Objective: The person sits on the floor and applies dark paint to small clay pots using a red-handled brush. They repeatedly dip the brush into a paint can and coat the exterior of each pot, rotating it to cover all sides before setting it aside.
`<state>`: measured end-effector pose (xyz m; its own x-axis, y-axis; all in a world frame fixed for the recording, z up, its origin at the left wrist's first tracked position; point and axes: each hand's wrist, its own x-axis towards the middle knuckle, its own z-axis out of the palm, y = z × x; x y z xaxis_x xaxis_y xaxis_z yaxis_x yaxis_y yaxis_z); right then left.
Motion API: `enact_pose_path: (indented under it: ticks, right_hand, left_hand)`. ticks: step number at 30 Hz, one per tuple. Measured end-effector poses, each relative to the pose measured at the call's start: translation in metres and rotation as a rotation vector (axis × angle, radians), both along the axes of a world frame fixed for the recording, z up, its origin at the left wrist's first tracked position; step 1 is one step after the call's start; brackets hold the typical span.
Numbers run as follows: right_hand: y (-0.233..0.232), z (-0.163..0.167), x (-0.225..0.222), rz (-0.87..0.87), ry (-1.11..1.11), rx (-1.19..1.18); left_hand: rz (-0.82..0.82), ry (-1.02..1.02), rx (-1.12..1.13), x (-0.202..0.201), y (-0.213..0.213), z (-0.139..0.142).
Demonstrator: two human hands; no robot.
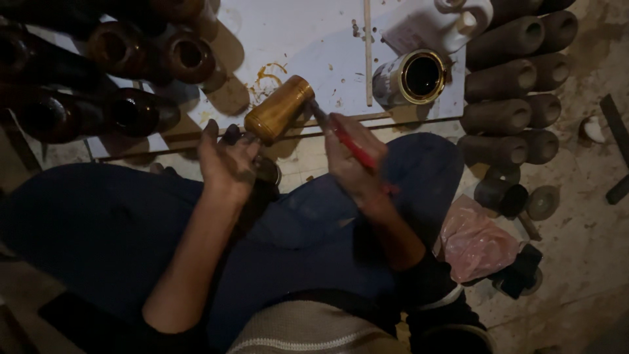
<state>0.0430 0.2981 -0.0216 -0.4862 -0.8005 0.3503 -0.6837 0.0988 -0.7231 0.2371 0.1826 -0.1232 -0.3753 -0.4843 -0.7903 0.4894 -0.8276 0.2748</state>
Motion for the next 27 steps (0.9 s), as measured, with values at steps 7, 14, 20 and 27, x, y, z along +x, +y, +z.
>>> enact_pose_path:
  ticks: [7,14,20,27]
  right_hand:
    - [0.009,-0.018,-0.016,0.015,-0.005,0.056]
    - [0.041,-0.041,-0.065,-0.463,-0.384,-0.113]
    - [0.05,-0.011,-0.116,-0.426,-0.389,-0.296]
    - [0.042,0.019,-0.151,-0.363,-0.072,-0.077]
  left_hand:
    - [-0.026,-0.059,-0.118,-0.006,0.002,0.012]
    - [-0.129,-0.425,-0.718,-0.022,0.02,0.052]
    - [-0.52,-0.574,-1.184,-0.03,0.039,0.077]
    - [-0.958,-0.89,-1.448,-0.026,0.05,0.076]
